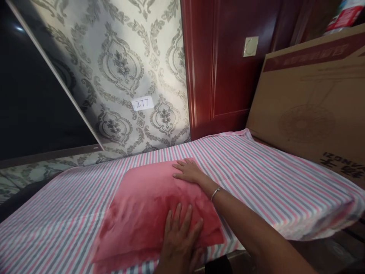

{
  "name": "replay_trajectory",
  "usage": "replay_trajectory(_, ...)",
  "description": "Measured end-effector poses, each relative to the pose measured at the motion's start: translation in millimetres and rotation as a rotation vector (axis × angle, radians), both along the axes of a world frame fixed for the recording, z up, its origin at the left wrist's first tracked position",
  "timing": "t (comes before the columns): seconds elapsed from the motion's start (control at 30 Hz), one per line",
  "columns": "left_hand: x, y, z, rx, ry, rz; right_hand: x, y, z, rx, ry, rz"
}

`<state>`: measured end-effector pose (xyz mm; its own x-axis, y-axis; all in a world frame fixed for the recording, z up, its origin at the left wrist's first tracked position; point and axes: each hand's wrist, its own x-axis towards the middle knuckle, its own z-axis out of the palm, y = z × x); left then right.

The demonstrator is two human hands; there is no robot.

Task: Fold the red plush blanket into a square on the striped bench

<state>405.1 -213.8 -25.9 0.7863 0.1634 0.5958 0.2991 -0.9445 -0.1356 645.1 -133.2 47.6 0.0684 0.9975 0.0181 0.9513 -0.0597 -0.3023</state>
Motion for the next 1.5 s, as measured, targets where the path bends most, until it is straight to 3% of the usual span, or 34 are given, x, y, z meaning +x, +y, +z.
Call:
replay_trajectory(0.2, -0.2, -0.4, 2.5, -0.009, 0.017, -0.012, 2.2, 2.9, -17.2, 0.082, 0.011, -0.04)
replay_trajectory(0.4, -2.0, -5.7, 8.7, -0.07, 0.038, 0.007, -0.3, 0.7, -18.2, 0.079, -0.025, -0.042)
replay_trajectory(0.5, -1.7, -7.9, 14.1, -0.099, 0.033, -0.009, -2.2, -1.2, -10.5, 0.064, -0.045, -0.05)
replay_trajectory(0.7, -19.6, -7.3, 30.7, -0.149, 0.033, -0.012, -27.0, -9.8, 22.5, 0.003, -0.14, -0.045)
replay_trajectory(0.8, -38.1, -0.9, 26.3, -0.122, -0.019, 0.1, -56.6, -13.0, 26.3, 0.082, -0.13, 0.146)
replay_trajectory(0.87, -48.4, 2.3, 18.6, -0.109, -0.045, 0.179, -74.2, -11.2, 21.5, 0.082, -0.088, 0.296)
replay_trajectory(0.93, -54.5, 2.4, 10.9, -0.109, -0.049, 0.227, -84.2, -4.3, 15.7, 0.056, -0.064, 0.358)
replay_trajectory(1.23, -58.4, -2.8, 0.4, -0.12, 0.001, 0.222, -72.8, 48.2, 15.3, -0.087, -0.058, 0.209)
replay_trajectory(1.5, -59.9, 1.0, -3.0, -0.085, -0.007, 0.199, -72.6, 51.4, -3.4, -0.015, 0.01, 0.126)
